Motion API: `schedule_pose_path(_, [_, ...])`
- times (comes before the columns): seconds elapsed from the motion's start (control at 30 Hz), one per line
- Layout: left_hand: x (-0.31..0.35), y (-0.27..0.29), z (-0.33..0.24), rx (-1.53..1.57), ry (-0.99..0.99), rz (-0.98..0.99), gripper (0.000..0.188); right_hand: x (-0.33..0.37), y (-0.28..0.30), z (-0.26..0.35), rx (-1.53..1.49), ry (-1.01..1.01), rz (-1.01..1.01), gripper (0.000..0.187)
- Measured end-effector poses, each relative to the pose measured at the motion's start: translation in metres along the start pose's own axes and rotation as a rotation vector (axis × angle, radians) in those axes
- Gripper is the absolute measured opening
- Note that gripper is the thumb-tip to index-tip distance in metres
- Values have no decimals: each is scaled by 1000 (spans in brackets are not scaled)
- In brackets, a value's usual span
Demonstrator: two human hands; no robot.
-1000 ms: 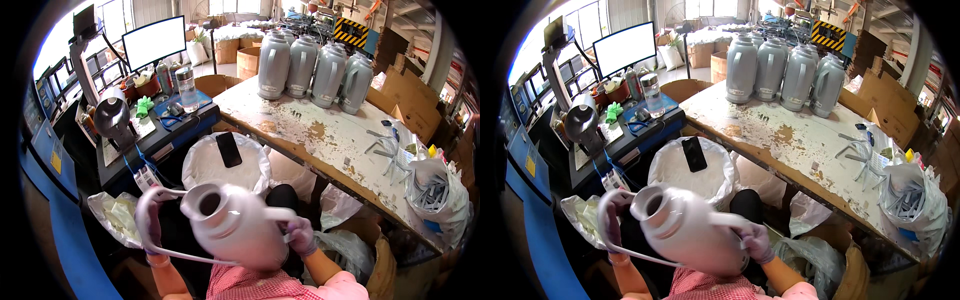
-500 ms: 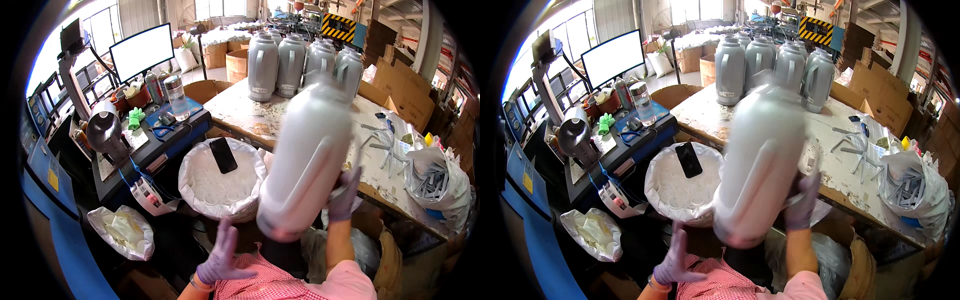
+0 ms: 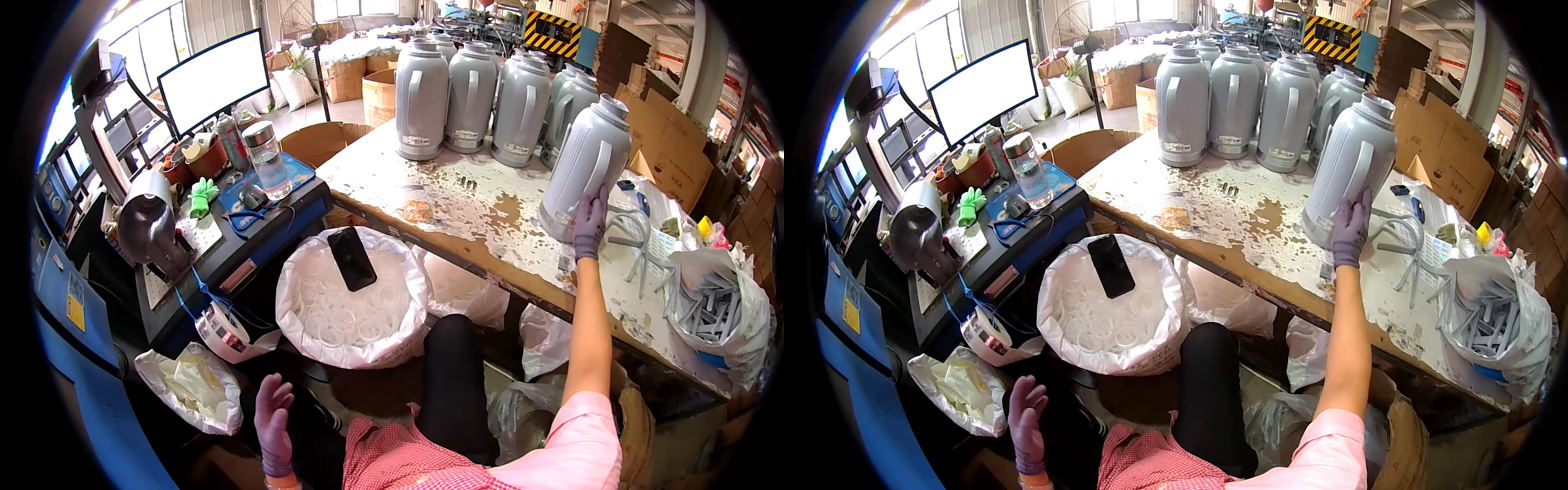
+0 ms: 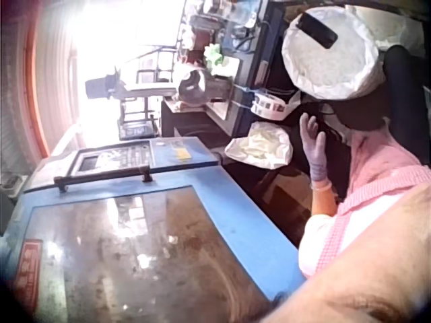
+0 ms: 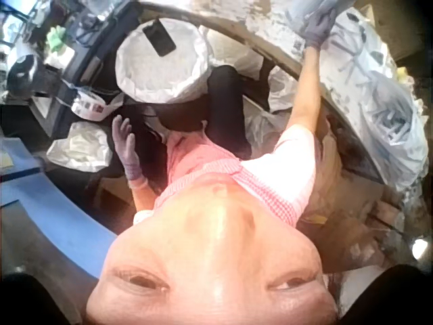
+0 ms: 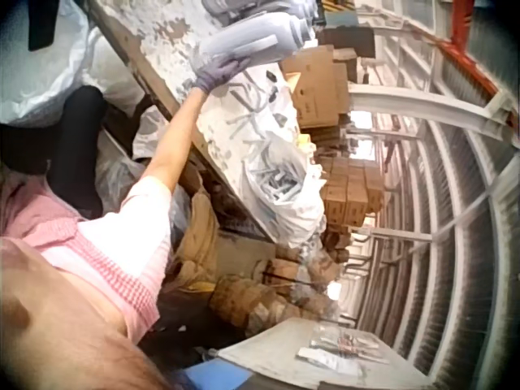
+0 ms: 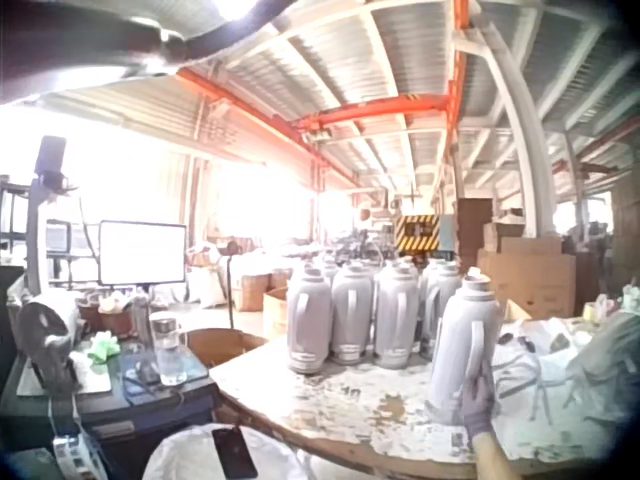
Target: The person assembles white plastic containers by inserting a metal nozzle into the opening and attaching a grey handle. They repeat this process for multiple units, placing the finished containers on a nearby table.
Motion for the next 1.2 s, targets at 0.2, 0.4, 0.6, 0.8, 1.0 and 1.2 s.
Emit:
schedule_pose_path(0.2, [15,45,80,846,144,91,75,-48,-79,-41,148,11,60,40])
schedule_pose_path(0.4, [8,69,108,976,122,18,74,-84,-165,-59,291,-47,226,55])
schedule_pose_path(0.6, [-3,61,113,1058,159,36,74,-99,-201,-67,365,-185,315,56])
schedule_pose_path(0.8, [2,57,107,1003,152,43,75,-55,-159,-31,118,-42,218,44])
schedule_pose_path(1.0, [4,61,116,937,163,68,74,-3,-144,51,149,45,358,37])
schedule_pose_path(1.2, [-3,57,119,930,177,92,74,-12,-177,71,305,-55,414,42])
Point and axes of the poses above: each hand's wrist, its own x-axis away from the middle knuckle, its own y-axis out of the back of the hand, z = x × y, the point moved 8 cm from there along -x, towards the middle knuckle, and after that the axes turned 11 degrees about -y, right-handed, at the moved point
